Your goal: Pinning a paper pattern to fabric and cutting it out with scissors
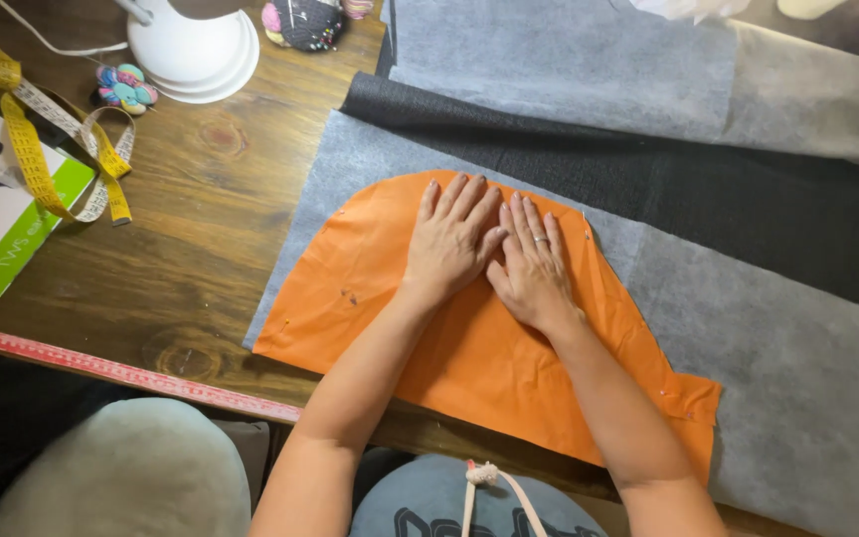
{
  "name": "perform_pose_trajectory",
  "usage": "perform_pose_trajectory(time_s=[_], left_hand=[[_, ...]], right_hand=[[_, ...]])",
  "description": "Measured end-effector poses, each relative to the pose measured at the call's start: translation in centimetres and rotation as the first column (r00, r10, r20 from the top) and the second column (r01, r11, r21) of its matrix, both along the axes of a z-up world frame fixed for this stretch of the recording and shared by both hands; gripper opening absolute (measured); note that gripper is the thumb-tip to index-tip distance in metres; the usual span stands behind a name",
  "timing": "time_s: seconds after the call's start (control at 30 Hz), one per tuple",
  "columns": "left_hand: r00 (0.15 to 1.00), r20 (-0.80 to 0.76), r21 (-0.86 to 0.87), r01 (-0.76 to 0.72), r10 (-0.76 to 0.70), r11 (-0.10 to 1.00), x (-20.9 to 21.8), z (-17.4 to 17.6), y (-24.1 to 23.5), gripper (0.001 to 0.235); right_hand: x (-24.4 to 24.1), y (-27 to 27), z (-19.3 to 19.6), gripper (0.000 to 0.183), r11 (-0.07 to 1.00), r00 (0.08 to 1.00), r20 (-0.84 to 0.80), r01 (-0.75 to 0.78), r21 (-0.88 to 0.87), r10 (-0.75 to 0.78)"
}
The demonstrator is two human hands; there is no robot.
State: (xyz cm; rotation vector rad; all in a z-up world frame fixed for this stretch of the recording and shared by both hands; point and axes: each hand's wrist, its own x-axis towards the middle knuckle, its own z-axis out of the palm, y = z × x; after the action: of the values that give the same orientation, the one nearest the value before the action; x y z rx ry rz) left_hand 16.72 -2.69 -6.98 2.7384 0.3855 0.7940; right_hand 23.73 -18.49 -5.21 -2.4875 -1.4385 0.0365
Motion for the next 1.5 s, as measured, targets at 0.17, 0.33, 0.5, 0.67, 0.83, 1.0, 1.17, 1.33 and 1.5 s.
perform_pose_trajectory(time_s=[0.17, 0.33, 0.5, 0.67, 0.83, 1.0, 1.17, 1.33, 1.5], left_hand=[[0.984, -0.175, -0.08, 0.027, -0.04, 0.996, -0.5, 2.0, 0.0, 0.072], [0.959, -0.274, -0.129, 0.042, -0.076, 0.991, -1.4, 5.0, -0.1, 0.096], [0.964, -0.252, -0.114, 0.053, -0.08, 0.992, -1.2, 4.1, -0.4, 0.115], [0.952, -0.295, -0.102, 0.052, -0.08, 0.993, -1.2, 4.3, -0.2, 0.123], [0.916, -0.383, -0.183, 0.053, -0.12, 0.982, -1.3, 5.6, 0.2, 0.12], [0.906, -0.406, -0.163, 0.055, -0.118, 0.985, -1.6, 6.4, 0.4, 0.118], [0.889, -0.437, -0.18, 0.064, -0.138, 0.982, -1.6, 6.8, 0.5, 0.115], [0.879, -0.454, -0.187, 0.066, -0.145, 0.98, -1.9, 7.4, 0.7, 0.113], [0.881, -0.453, -0.183, 0.059, -0.138, 0.981, -1.7, 7.2, 0.5, 0.115]], right_hand=[[4.1, -0.9, -0.9, 0.067, 0.977, 0.993, -0.114, 0.061, 0.204, -0.038], [8.4, 8.1, 7.5, 0.02, 0.909, 0.998, -0.038, -0.021, 0.417, 0.041], [9.7, 23.5, 10.9, 0.007, 0.744, 0.95, 0.034, -0.265, 0.614, 0.31], [12.9, 34.6, 5.9, 0.025, 0.763, 0.957, -0.058, -0.191, 0.618, 0.286], [10.4, 36.8, 5.7, 0.034, 0.828, 0.939, -0.245, -0.068, 0.556, 0.241], [8.9, 37.1, 5.7, 0.031, 0.82, 0.911, -0.285, -0.09, 0.565, 0.297], [9.2, 36.3, 6.3, 0.027, 0.802, 0.892, -0.317, -0.08, 0.592, 0.323], [9.7, 35.5, 6.7, 0.025, 0.776, 0.866, -0.341, -0.081, 0.626, 0.366], [10.3, 32.0, 4.1, 0.022, 0.753, 0.835, -0.361, -0.093, 0.651, 0.415]])
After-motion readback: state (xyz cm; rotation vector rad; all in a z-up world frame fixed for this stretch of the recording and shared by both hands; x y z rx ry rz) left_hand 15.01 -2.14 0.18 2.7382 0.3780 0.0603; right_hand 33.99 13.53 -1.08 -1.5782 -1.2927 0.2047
